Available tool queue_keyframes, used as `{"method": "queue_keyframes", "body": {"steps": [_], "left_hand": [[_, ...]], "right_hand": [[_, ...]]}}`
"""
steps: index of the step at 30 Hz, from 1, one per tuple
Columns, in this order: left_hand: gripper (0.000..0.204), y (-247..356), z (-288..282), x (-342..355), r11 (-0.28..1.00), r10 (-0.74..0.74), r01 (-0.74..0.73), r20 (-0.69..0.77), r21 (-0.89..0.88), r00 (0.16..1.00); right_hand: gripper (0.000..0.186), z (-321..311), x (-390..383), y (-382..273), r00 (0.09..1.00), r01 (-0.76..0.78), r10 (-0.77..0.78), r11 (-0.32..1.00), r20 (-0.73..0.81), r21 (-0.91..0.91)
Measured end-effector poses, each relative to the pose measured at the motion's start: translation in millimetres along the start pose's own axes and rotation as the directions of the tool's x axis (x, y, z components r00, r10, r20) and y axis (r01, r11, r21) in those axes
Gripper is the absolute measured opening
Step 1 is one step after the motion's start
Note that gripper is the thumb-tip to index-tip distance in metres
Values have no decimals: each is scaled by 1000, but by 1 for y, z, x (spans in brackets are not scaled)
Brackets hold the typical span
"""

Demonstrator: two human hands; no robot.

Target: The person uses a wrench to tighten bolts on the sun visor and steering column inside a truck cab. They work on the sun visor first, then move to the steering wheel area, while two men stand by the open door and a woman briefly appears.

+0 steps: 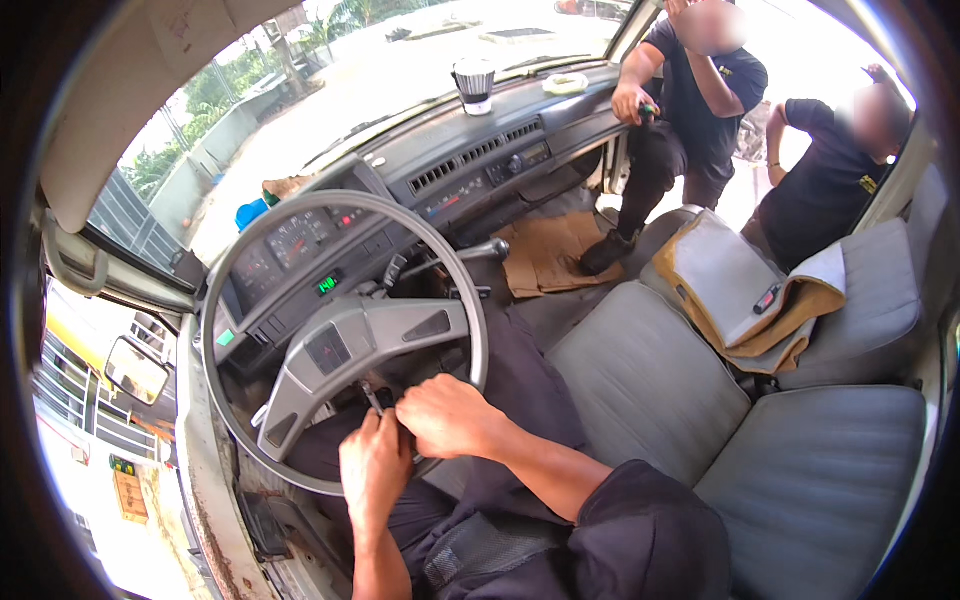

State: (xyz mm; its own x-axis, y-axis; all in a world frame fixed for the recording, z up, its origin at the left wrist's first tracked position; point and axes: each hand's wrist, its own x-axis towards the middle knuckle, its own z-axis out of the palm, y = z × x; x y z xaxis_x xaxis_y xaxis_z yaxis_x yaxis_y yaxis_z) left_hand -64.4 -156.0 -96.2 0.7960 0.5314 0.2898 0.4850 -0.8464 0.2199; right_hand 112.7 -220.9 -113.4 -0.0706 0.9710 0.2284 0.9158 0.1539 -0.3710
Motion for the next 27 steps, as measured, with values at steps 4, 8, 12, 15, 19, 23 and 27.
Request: {"method": "queue_keyframes", "body": {"steps": [4, 8, 12, 15, 19, 23, 27], "left_hand": [[14, 3, 1, -4, 1000, -15, 15, -23, -10, 1000], [15, 1, 2, -10, 999, 6, -6, -16, 38, 1000], [15, 1, 5, -5, 999, 44, -42, -68, 31, 997], [16, -2, 3, -7, 1000, 22, -22, -18, 15, 1000], [20, -6, 7, -7, 999, 47, -47, -66, 10, 997], [22, -7, 1, -15, 999, 3, -1, -51, 33, 999], [22, -10, 9, -18, 1000, 7, -9, -73, -22, 997]], "right_hand": [[15, -4, -3, -5, 1000, -7, 6, 1000, 29, 3], [16, -3, 2, -4, 997, -10, 9, 1000, 76, 13], [21, -15, -2, -8, 994, -43, 45, 999, 101, -27], [24, -16, 3, -9, 981, -56, 66, 997, 183, -60], [25, -16, 1, -9, 994, -22, 31, 996, 100, -84], [27, -18, 4, -19, 985, -45, 60, 994, 162, -96], [28, -32, 15, -29, 937, -140, 167, 984, 306, -111]]}}
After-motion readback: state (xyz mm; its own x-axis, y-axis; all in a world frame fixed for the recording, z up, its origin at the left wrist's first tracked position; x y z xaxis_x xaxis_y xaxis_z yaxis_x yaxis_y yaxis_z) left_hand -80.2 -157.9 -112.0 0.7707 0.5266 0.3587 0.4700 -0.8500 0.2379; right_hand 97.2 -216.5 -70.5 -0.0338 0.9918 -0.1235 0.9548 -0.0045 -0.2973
